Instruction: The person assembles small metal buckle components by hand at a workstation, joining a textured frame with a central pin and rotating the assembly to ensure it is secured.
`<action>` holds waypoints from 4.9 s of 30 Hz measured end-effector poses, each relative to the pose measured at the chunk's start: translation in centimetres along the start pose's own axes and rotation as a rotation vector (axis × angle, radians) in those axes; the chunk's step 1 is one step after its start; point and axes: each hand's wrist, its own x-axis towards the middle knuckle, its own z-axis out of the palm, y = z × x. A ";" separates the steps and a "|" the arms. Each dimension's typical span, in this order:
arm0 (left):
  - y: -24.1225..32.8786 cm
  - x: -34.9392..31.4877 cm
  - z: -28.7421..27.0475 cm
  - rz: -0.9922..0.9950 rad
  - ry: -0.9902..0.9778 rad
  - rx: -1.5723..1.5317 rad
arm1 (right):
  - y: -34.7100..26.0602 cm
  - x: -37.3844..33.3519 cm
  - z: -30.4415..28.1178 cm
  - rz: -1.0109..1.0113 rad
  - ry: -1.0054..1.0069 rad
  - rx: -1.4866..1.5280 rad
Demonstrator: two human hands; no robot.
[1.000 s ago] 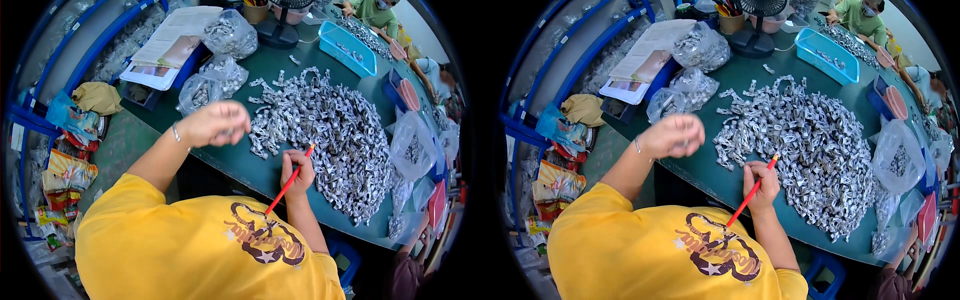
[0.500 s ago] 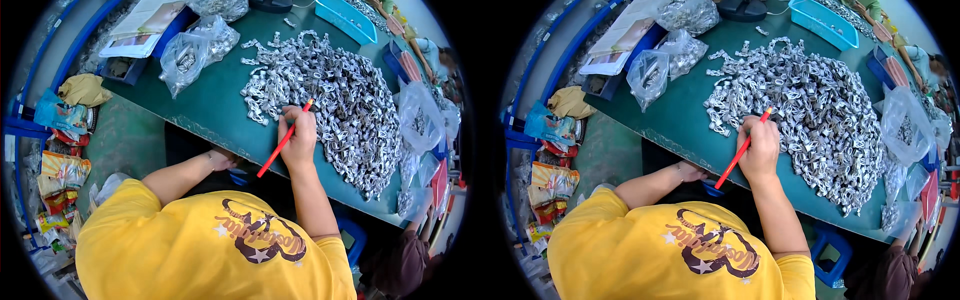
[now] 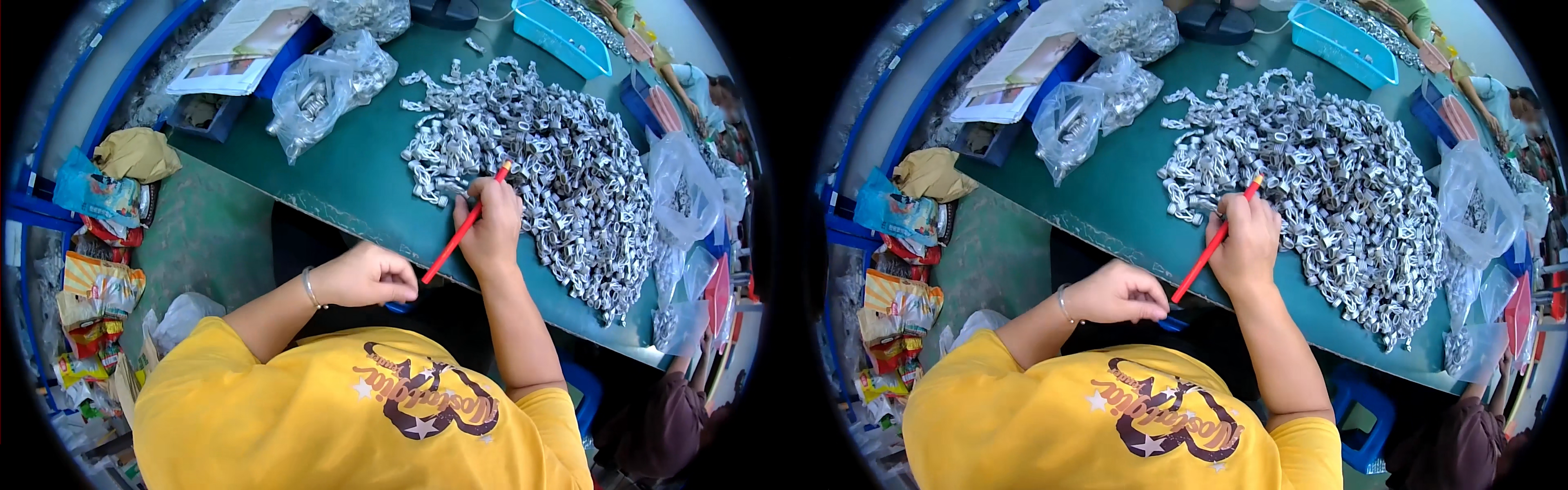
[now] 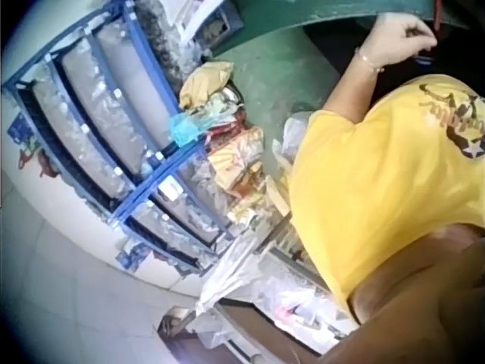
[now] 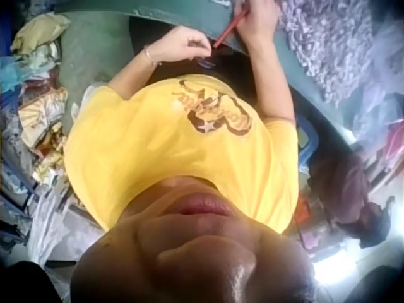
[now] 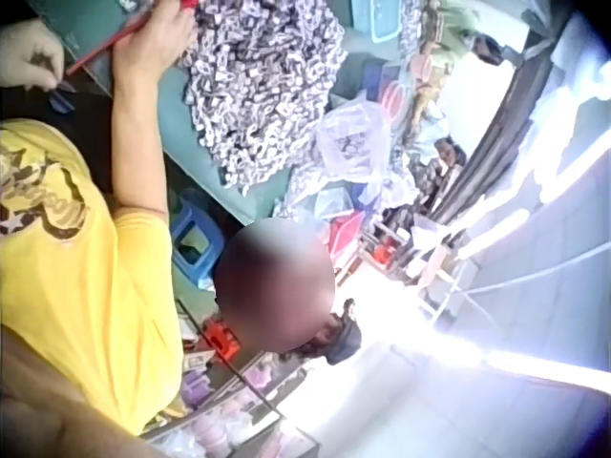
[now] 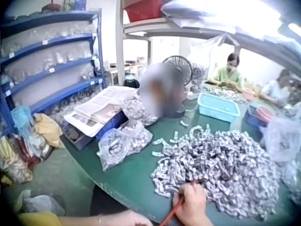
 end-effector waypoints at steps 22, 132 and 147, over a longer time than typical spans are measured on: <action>3.9 8.7 -4.2 0.612 0.620 0.425 | 0.4 0.3 -0.4 -0.071 0.260 0.095; 4.8 4.9 9.5 0.859 0.348 0.331 | 2.2 10.3 -0.9 0.475 0.528 1.253; 4.2 5.7 8.9 0.792 0.355 0.302 | 2.2 10.7 -1.2 0.667 0.418 1.896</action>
